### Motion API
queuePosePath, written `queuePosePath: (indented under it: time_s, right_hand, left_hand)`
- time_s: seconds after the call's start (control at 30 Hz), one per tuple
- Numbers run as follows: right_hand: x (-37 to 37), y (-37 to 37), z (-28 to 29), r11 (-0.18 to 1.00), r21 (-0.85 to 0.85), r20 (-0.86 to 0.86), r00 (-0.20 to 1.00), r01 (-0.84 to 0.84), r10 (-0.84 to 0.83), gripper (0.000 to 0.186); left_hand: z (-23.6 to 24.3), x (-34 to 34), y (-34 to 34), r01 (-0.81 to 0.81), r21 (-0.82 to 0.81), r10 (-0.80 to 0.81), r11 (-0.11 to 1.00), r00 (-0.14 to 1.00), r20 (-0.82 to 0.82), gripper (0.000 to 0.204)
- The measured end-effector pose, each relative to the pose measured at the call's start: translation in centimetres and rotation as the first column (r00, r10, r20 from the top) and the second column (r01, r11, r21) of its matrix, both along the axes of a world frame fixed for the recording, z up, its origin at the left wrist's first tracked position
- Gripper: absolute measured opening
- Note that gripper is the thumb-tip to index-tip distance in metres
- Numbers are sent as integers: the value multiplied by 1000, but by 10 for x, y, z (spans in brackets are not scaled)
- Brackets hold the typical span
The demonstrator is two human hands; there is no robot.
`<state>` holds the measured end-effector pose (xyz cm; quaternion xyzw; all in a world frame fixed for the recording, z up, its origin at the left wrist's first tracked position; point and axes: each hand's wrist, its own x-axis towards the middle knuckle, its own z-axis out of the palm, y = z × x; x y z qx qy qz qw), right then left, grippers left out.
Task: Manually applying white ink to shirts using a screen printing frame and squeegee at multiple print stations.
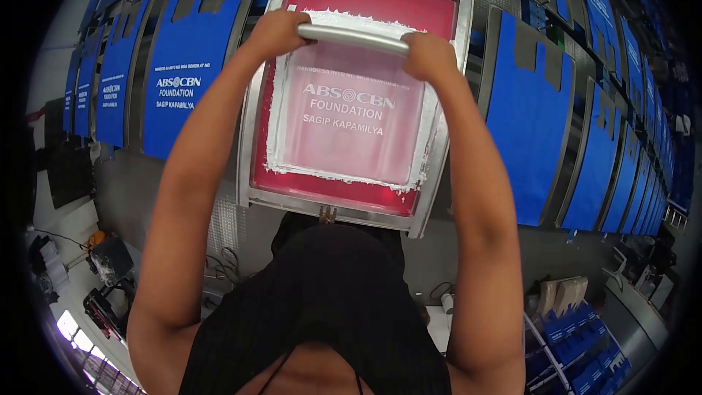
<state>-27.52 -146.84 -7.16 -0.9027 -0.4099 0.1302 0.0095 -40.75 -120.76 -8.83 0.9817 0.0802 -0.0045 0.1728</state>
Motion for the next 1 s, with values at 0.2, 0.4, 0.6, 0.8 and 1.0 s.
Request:
queuePosePath:
  time_s: [0.2,0.4,0.6,0.8,1.0]
  right_hand:
    - [35,16,60,1000,-8,-62,998,-19,18,46]
    - [80,18,9,996,-30,-160,984,-87,81,50]
    - [52,60,23,984,-33,-251,955,-174,161,53]
    - [32,64,15,989,57,-98,985,-135,140,53]
    - [-89,10,31,989,-53,-85,988,-137,132,51]
  left_hand:
    - [46,-44,-5,-167,159,65,973,861,504,35]
    - [4,-228,-125,-181,-508,-175,842,800,-574,34]
    - [-78,-320,-220,-500,-839,-136,213,836,-532,44]
    - [-62,-310,-211,-385,-888,-213,252,873,-439,44]
    - [-50,-303,-212,-351,-913,-198,206,899,-390,43]
